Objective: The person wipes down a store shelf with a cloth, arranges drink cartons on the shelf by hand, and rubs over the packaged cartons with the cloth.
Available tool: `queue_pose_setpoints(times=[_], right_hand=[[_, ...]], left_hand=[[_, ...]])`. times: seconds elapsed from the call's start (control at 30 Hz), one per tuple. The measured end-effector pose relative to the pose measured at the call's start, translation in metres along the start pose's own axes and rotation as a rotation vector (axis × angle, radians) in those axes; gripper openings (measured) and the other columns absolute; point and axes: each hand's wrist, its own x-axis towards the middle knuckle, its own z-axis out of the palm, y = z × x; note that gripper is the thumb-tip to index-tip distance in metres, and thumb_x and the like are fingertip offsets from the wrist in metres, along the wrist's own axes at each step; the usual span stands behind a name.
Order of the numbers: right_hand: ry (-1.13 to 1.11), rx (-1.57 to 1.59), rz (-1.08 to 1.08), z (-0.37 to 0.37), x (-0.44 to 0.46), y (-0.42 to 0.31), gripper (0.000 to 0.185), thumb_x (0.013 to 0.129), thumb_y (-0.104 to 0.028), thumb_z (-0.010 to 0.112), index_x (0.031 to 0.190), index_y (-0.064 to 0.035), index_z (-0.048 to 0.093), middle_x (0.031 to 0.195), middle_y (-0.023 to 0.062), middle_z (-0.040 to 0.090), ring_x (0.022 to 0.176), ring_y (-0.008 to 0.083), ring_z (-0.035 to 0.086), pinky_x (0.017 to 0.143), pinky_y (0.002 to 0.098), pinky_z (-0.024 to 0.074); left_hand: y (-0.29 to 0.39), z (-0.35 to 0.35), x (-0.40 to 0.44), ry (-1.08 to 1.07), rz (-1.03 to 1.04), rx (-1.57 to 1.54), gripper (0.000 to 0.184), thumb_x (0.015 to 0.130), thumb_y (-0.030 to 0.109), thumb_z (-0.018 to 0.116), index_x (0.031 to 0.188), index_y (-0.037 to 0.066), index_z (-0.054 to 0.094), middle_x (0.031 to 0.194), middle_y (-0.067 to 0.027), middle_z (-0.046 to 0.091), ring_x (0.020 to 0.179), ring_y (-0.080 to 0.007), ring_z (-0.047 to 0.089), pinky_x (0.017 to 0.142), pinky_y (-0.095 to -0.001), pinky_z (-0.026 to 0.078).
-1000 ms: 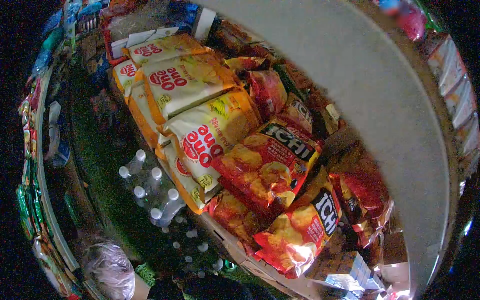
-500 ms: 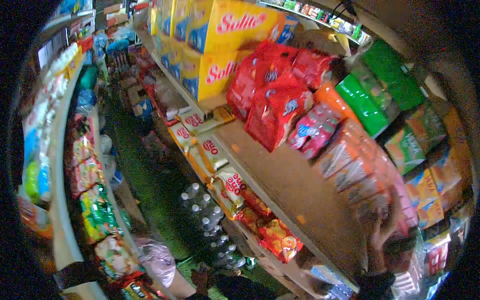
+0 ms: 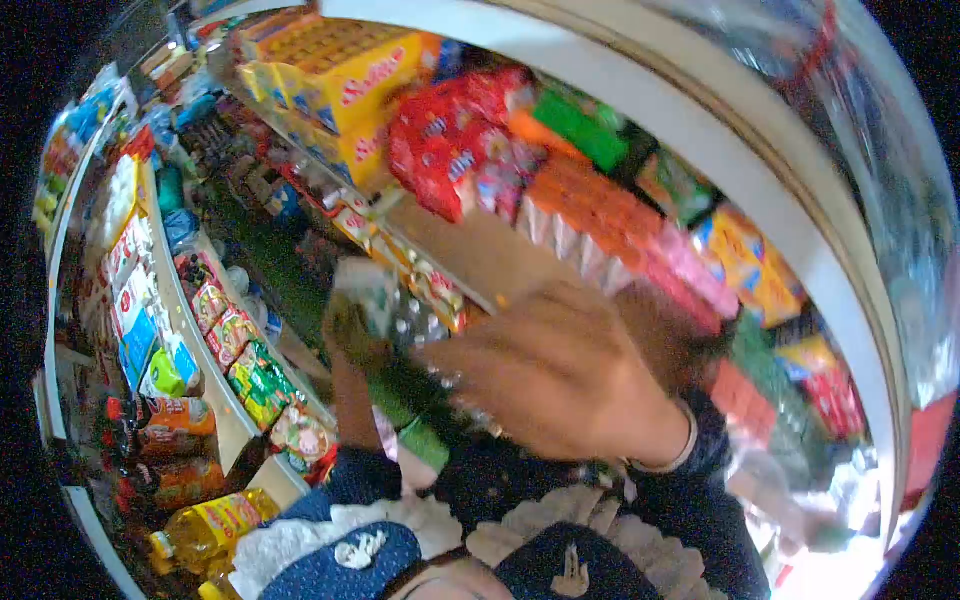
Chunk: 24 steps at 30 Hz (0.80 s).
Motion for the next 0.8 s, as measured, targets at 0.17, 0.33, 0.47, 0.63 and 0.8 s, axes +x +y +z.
queue_pose_setpoints(times=[0.17, 0.33, 0.47, 0.63, 0.8], right_hand=[[0.289, -0.062, -0.173, -0.022, 0.019, -0.062, 0.035, 0.078, -0.037, 0.077, 0.095, -0.006, 0.073, 0.076, 0.0065, 0.068, 0.066, 0.02, 0.065, 0.056, 0.0348, 0.0456], [0.151, -0.221, 0.013, -0.061, -0.003, -0.088, 0.036, 0.078, -0.039, 0.077, 0.091, -0.0058, 0.072, 0.074, 0.0063, 0.067, 0.066, 0.0202, 0.065, 0.057, 0.0349, 0.0458], [0.039, -0.3, 0.062, -0.081, -0.019, -0.09, 0.037, 0.079, -0.041, 0.077, 0.089, -0.0057, 0.072, 0.073, 0.0062, 0.067, 0.066, 0.0203, 0.065, 0.057, 0.035, 0.0459], [0.263, -0.183, 0.408, -0.059, -0.088, -0.06, 0.02, 0.081, -0.014, 0.073, 0.097, -0.0015, 0.072, 0.087, 0.0096, 0.07, 0.074, 0.023, 0.068, 0.066, 0.0369, 0.0508], [0.324, -0.199, 0.888, -0.013, -0.2, -0.013, 0.012, 0.08, -0.004, 0.074, 0.092, -0.0041, 0.073, 0.09, 0.0099, 0.072, 0.077, 0.0263, 0.068, 0.071, 0.0345, 0.0522]], left_hand=[[0.011, 0.142, 0.032, 0.076, -0.047, 0.36, 0.052, 0.1, 0.041, 0.046, 0.13, 0.001, 0.058, 0.125, -0.0171, 0.063, 0.108, -0.0342, 0.064, 0.095, -0.0485, 0.054], [-0.019, 0.205, 0.041, 0.008, -0.246, 0.347, 0.048, 0.099, 0.041, 0.05, 0.119, 0.0, 0.064, 0.111, -0.0158, 0.069, 0.099, -0.0306, 0.068, 0.089, -0.0457, 0.056], [-0.025, 0.154, 0.105, 0.011, 0.127, 1.164, 0.043, 0.097, 0.037, 0.054, 0.118, 0.002, 0.067, 0.109, -0.013, 0.07, 0.102, -0.0269, 0.067, 0.095, -0.037, 0.054], [-0.019, 0.176, 0.113, -0.115, 0.135, 1.233, 0.048, 0.102, 0.036, 0.037, 0.115, 0.003, 0.069, 0.11, -0.012, 0.07, 0.101, -0.0248, 0.067, 0.094, -0.0361, 0.053], [-0.037, 0.158, 0.107, -0.006, 0.306, 1.322, 0.048, 0.097, 0.042, 0.055, 0.117, -0.001, 0.065, 0.11, -0.0147, 0.067, 0.096, -0.026, 0.064, 0.089, -0.038, 0.052]])
